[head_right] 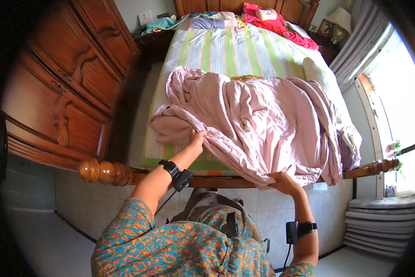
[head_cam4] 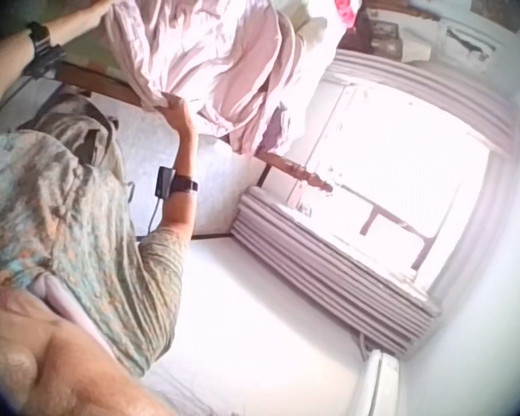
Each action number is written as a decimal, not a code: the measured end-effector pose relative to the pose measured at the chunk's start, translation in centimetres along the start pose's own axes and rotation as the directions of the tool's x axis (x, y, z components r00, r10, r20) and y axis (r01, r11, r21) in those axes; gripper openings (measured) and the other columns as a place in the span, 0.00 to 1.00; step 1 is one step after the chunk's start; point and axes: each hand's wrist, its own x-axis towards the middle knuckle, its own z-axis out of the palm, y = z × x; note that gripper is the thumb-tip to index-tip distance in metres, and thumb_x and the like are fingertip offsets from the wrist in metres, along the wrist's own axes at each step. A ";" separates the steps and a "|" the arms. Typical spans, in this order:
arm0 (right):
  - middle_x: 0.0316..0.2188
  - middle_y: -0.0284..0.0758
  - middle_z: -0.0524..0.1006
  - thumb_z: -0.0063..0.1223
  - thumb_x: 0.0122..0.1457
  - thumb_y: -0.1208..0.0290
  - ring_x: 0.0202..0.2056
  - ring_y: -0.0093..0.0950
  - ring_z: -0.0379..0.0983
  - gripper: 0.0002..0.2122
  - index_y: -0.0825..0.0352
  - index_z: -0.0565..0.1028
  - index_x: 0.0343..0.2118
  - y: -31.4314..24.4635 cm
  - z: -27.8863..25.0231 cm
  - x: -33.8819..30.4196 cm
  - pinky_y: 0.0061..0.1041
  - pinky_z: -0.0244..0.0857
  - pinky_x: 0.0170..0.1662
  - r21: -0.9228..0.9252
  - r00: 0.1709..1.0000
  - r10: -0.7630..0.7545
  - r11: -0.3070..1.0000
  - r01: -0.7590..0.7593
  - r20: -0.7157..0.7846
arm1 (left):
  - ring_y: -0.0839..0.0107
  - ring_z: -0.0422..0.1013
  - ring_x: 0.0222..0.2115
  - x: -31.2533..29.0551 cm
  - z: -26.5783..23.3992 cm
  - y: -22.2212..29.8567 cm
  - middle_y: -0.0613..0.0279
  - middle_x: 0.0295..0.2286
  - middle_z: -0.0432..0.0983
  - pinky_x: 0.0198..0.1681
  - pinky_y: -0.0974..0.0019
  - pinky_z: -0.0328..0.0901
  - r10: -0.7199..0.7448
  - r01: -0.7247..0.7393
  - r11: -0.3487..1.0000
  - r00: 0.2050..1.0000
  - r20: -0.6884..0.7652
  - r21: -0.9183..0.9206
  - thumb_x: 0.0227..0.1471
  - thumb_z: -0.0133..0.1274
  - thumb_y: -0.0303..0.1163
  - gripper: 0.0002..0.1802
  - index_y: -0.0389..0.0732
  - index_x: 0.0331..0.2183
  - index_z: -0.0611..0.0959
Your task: Cleaning a bedroom by picking up debris and folding a pink duvet.
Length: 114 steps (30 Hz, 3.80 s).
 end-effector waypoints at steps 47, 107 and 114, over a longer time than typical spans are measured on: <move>0.27 0.32 0.73 0.51 0.49 0.70 0.31 0.18 0.64 0.16 0.71 0.70 0.41 -2.0 1.8 9.1 0.21 0.61 0.36 0.240 0.946 -0.296 0.935 0.260 0.129 | 0.63 0.68 0.37 2.7 -8.6 5.6 0.54 0.39 0.69 0.42 0.62 0.64 -0.126 0.054 0.879 0.984 -0.123 -0.474 0.42 0.56 0.31 0.26 0.29 0.42 0.69; 0.33 0.33 0.75 0.48 0.52 0.69 0.32 0.23 0.73 0.13 0.65 0.71 0.42 -5.8 11.2 22.0 0.19 0.67 0.36 0.854 0.993 0.016 0.508 -0.108 0.116 | 0.73 0.65 0.42 -10.0 -7.4 4.5 0.59 0.41 0.71 0.47 0.69 0.59 -0.102 -0.489 0.820 0.386 0.917 0.297 0.45 0.54 0.26 0.24 0.35 0.46 0.70; 0.25 0.32 0.73 0.49 0.50 0.72 0.26 0.20 0.69 0.09 0.71 0.73 0.33 -9.0 8.1 19.3 0.18 0.62 0.28 0.901 0.987 0.123 0.432 0.038 -0.101 | 0.68 0.64 0.45 -11.4 -8.2 5.5 0.55 0.43 0.68 0.50 0.67 0.55 0.202 -0.580 0.722 0.698 0.687 0.377 0.48 0.51 0.31 0.28 0.36 0.51 0.64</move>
